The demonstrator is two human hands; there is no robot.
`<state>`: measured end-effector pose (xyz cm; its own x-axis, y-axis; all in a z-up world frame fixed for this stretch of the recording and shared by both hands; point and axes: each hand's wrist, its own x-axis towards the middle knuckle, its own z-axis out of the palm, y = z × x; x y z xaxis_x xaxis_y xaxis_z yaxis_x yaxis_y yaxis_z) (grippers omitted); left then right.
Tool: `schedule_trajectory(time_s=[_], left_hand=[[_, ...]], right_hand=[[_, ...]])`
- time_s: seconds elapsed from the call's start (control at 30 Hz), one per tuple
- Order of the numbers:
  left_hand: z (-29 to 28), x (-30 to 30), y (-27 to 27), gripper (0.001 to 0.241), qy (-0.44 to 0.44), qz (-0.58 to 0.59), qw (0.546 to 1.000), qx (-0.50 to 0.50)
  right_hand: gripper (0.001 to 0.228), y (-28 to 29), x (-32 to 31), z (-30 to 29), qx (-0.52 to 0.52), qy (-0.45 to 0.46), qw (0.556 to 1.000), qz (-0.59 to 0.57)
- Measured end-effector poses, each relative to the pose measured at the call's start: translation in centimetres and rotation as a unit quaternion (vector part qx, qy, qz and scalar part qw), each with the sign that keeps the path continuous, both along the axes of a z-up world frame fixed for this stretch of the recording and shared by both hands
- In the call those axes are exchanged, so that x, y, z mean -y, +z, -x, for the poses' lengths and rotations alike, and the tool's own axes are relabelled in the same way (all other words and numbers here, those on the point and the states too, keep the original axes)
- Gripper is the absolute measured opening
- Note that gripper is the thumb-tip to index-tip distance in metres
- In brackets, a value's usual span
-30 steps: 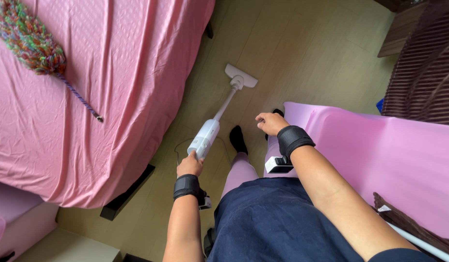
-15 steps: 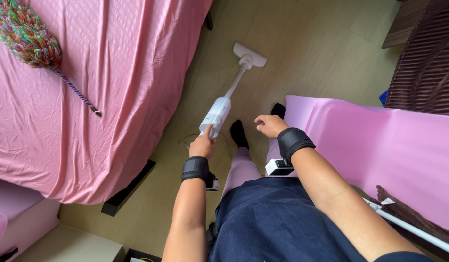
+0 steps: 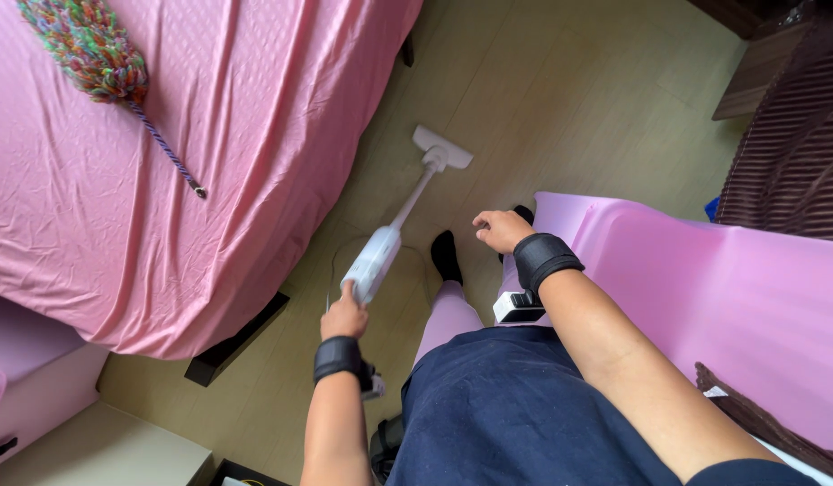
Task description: The person uses a corded stick vacuum to clean the floor of a bedroom. They move the vacuum back and forth across the floor, navigating around a bed, a chair, and a TV stand.
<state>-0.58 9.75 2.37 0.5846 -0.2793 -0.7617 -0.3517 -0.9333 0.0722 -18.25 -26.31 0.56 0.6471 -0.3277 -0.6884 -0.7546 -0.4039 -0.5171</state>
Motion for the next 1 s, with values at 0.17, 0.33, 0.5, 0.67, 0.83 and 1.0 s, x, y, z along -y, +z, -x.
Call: schedule_trajectory(time_s=[0.17, 0.33, 0.5, 0.67, 0.83, 1.0], left_hand=[[2.9, -8.8, -1.7, 0.055, 0.059, -0.027, 0.998, 0.009], [4.1, -9.8, -2.2, 0.040, 0.096, -0.043, 0.994, 0.031], [2.5, -4.0, -2.6, 0.045, 0.117, 0.022, 0.988, 0.099], [2.3, 2.8, 0.3, 0.050, 0.158, 0.049, 0.982, 0.096], [4.4, 2.6, 3.1, 0.042, 0.172, 0.034, 0.981, 0.085], [9.3, -3.3, 3.9, 0.049, 0.262, -0.019, 0.964, 0.047]], right_hand=[[0.038, 1.8, 0.0, -1.9, 0.001, 0.022, 1.000, 0.005], [0.037, 4.3, 0.1, -4.1, -0.008, 0.059, 0.998, 0.018], [0.037, 4.7, -0.3, -5.6, -0.007, 0.110, 0.994, 0.017], [0.038, 3.0, -0.1, -5.3, -0.005, 0.170, 0.985, 0.002], [0.038, 2.6, 1.1, -6.2, -0.030, 0.218, 0.975, -0.004], [0.039, 2.5, 2.1, -8.3, -0.020, 0.273, 0.962, 0.014]])
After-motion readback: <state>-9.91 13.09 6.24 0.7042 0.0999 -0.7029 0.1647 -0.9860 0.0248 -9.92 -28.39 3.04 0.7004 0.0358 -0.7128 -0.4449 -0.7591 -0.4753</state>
